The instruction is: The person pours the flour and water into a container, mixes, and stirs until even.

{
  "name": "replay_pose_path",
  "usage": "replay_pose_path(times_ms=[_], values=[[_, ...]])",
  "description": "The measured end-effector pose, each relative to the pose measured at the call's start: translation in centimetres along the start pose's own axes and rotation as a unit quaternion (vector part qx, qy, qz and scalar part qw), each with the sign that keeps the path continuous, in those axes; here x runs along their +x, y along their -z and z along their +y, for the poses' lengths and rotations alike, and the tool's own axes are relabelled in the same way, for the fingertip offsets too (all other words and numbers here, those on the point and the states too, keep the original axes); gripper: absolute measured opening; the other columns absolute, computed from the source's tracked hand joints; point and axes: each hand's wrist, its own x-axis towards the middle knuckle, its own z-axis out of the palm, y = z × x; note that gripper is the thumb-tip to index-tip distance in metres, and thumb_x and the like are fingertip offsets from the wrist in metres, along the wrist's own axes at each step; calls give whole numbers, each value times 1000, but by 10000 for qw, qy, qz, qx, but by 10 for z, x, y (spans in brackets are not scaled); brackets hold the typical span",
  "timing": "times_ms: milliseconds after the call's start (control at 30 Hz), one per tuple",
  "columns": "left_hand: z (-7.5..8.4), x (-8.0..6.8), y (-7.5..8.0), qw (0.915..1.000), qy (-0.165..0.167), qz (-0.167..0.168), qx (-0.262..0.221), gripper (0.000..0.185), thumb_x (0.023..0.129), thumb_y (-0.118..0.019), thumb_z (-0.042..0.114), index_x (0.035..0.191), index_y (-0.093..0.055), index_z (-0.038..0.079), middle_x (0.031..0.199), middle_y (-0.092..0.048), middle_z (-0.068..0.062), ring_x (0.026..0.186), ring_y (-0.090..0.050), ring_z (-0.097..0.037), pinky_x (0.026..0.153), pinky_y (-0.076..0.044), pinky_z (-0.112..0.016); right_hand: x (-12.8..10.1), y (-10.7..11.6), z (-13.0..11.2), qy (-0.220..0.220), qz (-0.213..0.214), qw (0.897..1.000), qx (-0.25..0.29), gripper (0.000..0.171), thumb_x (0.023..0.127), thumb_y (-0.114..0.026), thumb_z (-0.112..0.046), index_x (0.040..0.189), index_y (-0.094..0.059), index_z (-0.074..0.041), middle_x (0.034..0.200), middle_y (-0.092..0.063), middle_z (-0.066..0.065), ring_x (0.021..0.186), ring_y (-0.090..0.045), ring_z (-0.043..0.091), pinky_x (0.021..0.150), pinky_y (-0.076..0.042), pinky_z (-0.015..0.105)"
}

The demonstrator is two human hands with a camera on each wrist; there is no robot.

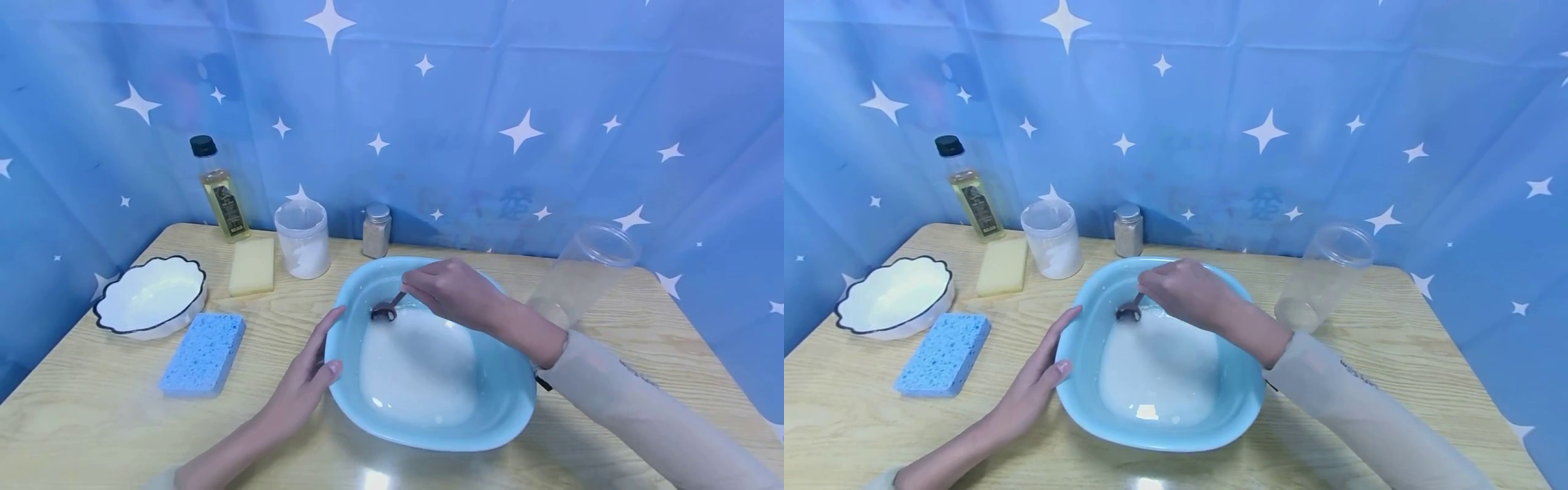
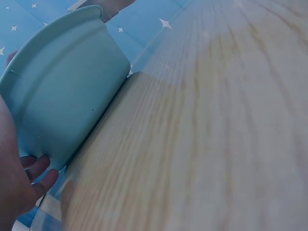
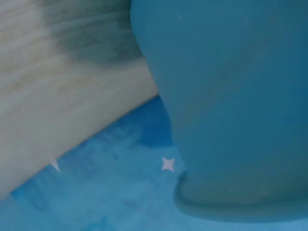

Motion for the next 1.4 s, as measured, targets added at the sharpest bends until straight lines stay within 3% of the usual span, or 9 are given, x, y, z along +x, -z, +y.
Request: replay_pose_path(times_ms=[300,467,633,767,933,1167,1400], values=[[-1,-1,-1,10000,-61,-9,44,60,97,-43,13,148,-18,34,151,-20,-13,122,-42,-39,84,-51,-31,-2,0,-11,-395,-189,9953,867,10,87,-62,-5,81,-66,-11,63,-48,-9,53,-39,2,48,-37,16],[-2,-1,0,9997,-222,-40,-26,60,97,-42,10,148,-19,31,149,-23,-17,120,-45,-39,81,-52,-31,-7,3,-20,-512,-574,9870,1409,11,90,-61,-11,82,-67,-13,60,-48,-12,49,-38,-2,46,-35,15],[-3,0,0,9995,-297,-94,-69,59,97,-42,10,148,-19,29,148,-25,-17,119,-46,-38,81,-52,-31,-16,13,-25,-823,-1321,9662,2055,16,93,-56,-13,80,-65,-15,55,-49,-10,46,-38,-4,44,-35,16],[-3,0,0,9995,-286,-130,-49,58,98,-41,11,148,-18,29,149,-22,-15,120,-45,-37,82,-51,-31,-24,28,-24,-1283,-1934,9461,2259,19,94,-55,-14,77,-64,-17,54,-50,-12,44,-37,-2,44,-35,18],[-2,1,0,9996,-226,-157,-13,57,98,-41,13,148,-18,31,151,-20,-11,123,-43,-35,85,-50,-30,-33,49,-18,-1688,-2462,9316,2072,22,94,-56,-14,73,-62,-21,52,-47,-15,43,-39,0,46,-36,19],[-2,2,0,9996,-215,-164,-39,57,98,-40,12,148,-18,31,151,-20,-11,124,-41,-35,85,-50,-31,-43,70,-9,-2141,-2636,9293,1449,26,92,-58,-14,67,-59,-21,49,-36,-16,44,-40,0,49,-39,21],[-1,1,0,9996,-213,-173,-74,57,98,-40,11,148,-18,29,150,-20,-11,125,-39,-35,86,-49,-32,-49,81,12,-2228,-1964,9538,455,28,89,-60,-8,63,-56,-16,49,-38,-15,43,-41,-1,47,-38,21]])
